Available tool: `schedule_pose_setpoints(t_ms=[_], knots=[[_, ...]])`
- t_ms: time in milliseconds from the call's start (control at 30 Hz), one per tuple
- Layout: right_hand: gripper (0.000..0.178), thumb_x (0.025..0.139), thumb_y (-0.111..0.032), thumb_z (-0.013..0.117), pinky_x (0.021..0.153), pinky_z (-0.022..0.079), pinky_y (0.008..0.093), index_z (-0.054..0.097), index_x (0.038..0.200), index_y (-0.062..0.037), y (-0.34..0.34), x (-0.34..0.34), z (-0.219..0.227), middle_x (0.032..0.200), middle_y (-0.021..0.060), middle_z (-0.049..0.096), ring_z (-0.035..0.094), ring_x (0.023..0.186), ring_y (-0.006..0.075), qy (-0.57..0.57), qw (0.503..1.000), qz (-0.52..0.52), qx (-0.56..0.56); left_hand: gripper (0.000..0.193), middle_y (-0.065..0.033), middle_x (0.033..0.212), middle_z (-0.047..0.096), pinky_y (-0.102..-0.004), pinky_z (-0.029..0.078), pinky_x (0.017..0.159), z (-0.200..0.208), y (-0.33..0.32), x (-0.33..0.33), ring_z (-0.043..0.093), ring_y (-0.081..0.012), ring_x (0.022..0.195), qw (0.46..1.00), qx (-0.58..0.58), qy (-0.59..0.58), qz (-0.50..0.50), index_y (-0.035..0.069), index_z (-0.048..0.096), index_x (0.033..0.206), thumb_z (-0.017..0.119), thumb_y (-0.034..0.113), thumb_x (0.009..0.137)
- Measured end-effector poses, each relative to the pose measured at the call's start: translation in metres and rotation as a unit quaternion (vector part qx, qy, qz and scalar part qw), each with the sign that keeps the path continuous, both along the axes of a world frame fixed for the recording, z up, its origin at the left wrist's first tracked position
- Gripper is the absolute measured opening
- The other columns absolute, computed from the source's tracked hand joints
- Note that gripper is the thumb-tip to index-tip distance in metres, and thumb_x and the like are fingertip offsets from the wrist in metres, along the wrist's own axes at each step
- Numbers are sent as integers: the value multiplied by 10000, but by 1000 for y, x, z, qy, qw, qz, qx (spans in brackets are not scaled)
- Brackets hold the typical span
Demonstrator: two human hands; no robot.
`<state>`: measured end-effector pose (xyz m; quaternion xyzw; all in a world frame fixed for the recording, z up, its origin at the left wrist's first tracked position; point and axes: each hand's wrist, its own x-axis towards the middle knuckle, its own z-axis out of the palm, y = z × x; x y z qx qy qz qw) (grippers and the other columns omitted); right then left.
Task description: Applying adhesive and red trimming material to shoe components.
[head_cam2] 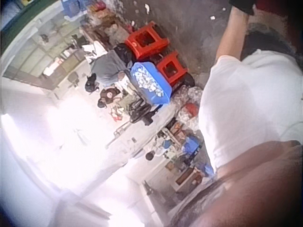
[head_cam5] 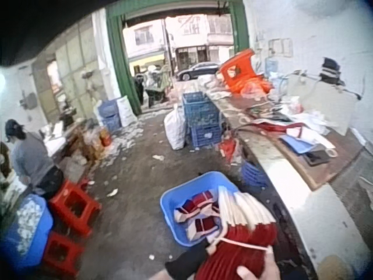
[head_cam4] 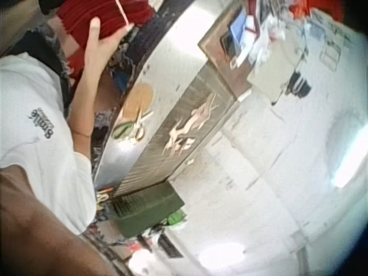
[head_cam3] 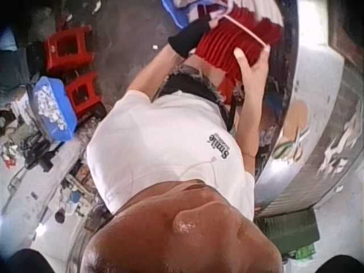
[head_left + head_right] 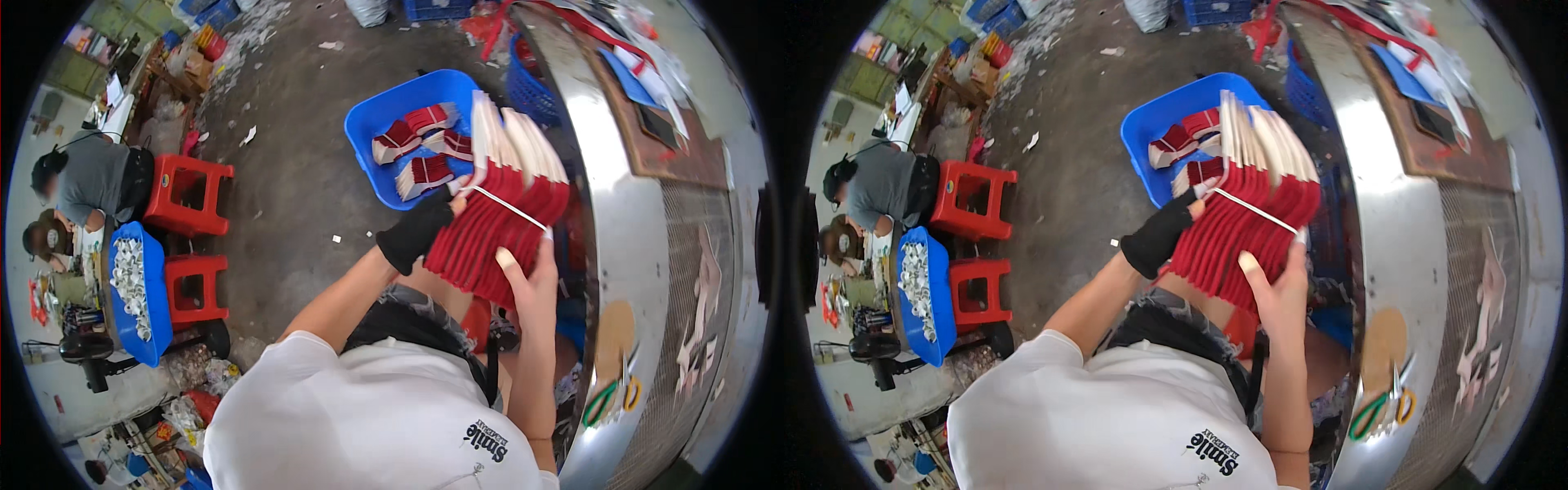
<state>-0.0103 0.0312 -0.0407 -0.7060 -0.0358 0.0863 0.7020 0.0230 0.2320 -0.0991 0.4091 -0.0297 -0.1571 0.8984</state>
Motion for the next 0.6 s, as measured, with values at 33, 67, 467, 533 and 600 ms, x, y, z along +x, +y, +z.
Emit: schedule_pose_setpoints(t_ms=[33, 67, 467, 533, 600], knots=[[614, 816, -68, 652, 951, 428, 333, 337, 1334, 26, 24, 27, -22, 1209, 156, 552, 560, 1091, 211, 29, 999, 10, 43, 667, -95, 1369, 444, -328, 374, 1029, -16, 24, 14, 461, -175, 1223, 999, 17, 33, 13, 42, 298, 1416, 611, 303, 887], [585, 814, -71, 654, 917, 451, 329, 366, 1314, 19, 43, 51, -44, 1200, 160, 557, 578, 1058, 211, 61, 998, 17, 26, 615, -83, 1338, 471, -320, 391, 1000, -32, 46, 27, 485, -162, 1180, 998, 26, 44, 29, 40, 328, 1400, 599, 262, 894], [564, 758, -10, 694, 890, 487, 338, 426, 1254, 13, 163, 104, -245, 1144, 113, 602, 605, 1008, 213, 372, 917, -28, 143, 516, -66, 1274, 539, -312, 379, 999, -231, 178, 127, 487, -136, 1149, 933, 314, 121, -124, 25, 447, 1328, 617, 210, 878], [630, 770, -55, 702, 805, 500, 303, 372, 1302, 20, 165, 115, -257, 1115, 96, 606, 606, 965, 186, 350, 915, -7, 199, 488, -90, 1221, 575, -348, 401, 951, -234, 187, 158, 515, -185, 1101, 934, 348, 10, -80, 12, 485, 1287, 606, 256, 882], [720, 806, -140, 690, 677, 440, 259, 289, 1388, 0, 158, 137, -262, 1067, 52, 591, 571, 885, 121, 460, 885, 26, 62, 629, -156, 960, 672, -375, 490, 751, -231, 205, 187, 637, -265, 893, 760, 639, 84, 86, 25, 594, 1102, 648, 544, 752]])
